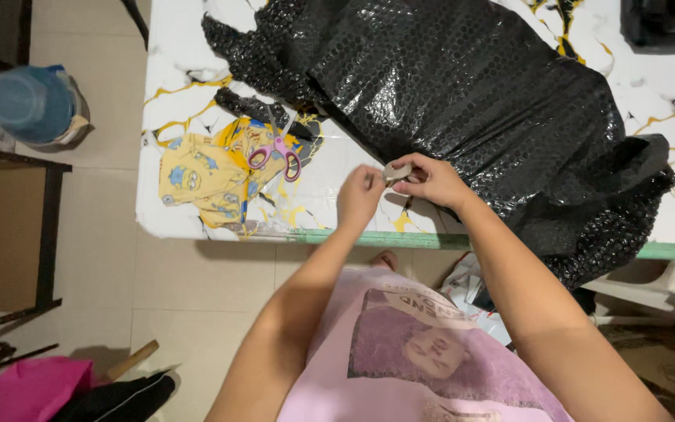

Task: The person cuts a sheet of black bubble wrap with scissors, places a brown backpack on it, and wraps the backpack by folding the bubble wrap around it. They then secure the wrapped package with clear tape.

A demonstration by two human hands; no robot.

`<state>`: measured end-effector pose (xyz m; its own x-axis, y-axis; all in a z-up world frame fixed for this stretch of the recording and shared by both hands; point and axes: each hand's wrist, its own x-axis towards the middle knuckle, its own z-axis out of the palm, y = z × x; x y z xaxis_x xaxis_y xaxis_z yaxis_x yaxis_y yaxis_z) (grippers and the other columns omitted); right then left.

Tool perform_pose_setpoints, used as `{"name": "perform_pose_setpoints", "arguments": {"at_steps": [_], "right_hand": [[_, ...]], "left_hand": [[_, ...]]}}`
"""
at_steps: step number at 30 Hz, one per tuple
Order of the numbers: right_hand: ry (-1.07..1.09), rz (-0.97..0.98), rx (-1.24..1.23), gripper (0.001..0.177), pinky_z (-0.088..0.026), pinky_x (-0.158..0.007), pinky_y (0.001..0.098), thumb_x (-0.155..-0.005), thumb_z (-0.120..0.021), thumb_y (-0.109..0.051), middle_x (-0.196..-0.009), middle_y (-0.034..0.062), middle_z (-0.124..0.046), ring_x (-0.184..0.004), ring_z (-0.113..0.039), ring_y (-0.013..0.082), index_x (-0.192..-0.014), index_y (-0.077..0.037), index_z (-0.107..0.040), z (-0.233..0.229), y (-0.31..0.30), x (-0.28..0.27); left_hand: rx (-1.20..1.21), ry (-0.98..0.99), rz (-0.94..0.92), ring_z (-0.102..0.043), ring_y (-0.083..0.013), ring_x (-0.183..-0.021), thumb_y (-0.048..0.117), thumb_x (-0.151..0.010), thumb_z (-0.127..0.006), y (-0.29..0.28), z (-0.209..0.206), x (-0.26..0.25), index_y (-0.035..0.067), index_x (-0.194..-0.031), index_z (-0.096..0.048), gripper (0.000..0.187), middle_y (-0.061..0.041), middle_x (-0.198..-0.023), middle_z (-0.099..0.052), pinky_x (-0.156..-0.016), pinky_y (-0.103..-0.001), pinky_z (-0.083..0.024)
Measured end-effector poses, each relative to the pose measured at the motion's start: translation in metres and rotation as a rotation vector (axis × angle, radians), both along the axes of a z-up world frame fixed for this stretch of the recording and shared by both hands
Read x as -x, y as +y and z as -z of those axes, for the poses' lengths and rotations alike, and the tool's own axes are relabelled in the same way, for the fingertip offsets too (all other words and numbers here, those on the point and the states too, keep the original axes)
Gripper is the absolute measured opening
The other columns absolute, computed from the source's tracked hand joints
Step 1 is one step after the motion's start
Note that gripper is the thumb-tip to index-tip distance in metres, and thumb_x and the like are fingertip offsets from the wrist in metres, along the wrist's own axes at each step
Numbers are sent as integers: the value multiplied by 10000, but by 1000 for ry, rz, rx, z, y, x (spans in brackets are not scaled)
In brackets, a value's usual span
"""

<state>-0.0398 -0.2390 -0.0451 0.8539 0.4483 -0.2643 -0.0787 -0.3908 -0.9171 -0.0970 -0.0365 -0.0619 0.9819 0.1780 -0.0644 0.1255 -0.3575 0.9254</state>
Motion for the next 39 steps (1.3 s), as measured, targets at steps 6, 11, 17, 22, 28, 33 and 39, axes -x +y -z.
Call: {"name": "perform_pose_setpoints", "arguments": {"at_steps": [6,11,17,22,28,33,39], "right_hand": [[183,135,-108,225,-506,-765,217,-943,-755,-228,-952,-42,-699,-859,-609,34,-1080,-60,-694,9,1,0],[206,238,-169,193,-462,-698,218,-975,-724,-216,-899,-39,-659,-789,-554,36,-1066,-53,-675,19,0,-3],[232,297,-274,183,-487,-708,211,-978,-689,-207,-921,-44,-674,-790,-571,33,-1090,-65,-666,24,9,-3],[354,375,-389,205,-526,-759,211,-984,-656,-262,-924,-30,-698,-823,-627,44,-1054,-69,-651,26,2,-8],[299,607,-296,302,-443,-633,259,-1050,-691,-304,-860,13,-654,-729,-538,92,-1004,-11,-632,35,18,-3],[160,540,-337,211,-521,-683,209,-921,-690,-223,-883,-33,-715,-766,-622,42,-1093,-102,-708,41,25,-4],[126,706,-74,171,-534,-722,257,-913,-703,-125,-891,27,-752,-796,-666,97,-1040,-23,-753,52,35,10]], "left_hand": [[-323,-383,354,-645,-296,-954,195,-900,-651,23,-52,-48,116,-957,-646,97,-29,-1026,-671,-801,-428,-529],[-547,-536,516,-616,-278,-965,229,-894,-663,25,-61,-82,145,-932,-682,95,-11,-979,-669,-791,-425,-509],[-794,-712,727,-586,-265,-1042,215,-835,-669,21,-55,-121,95,-871,-692,127,-44,-1049,-661,-850,-407,-491],[-668,-641,654,-584,-257,-1130,192,-784,-680,6,-52,-133,103,-812,-710,98,-2,-1157,-677,-886,-442,-484],[-538,-622,825,-545,-309,-1215,230,-871,-709,17,-53,-130,116,-946,-689,138,-21,-1321,-628,-924,-483,-478],[-558,-670,890,-539,-334,-1239,259,-868,-708,21,-48,-134,142,-960,-703,149,-23,-1325,-623,-934,-488,-474],[-581,-595,919,-556,-293,-1230,225,-966,-672,33,-47,-134,191,-1270,-652,307,8,-1311,-639,-994,-477,-456]]}}
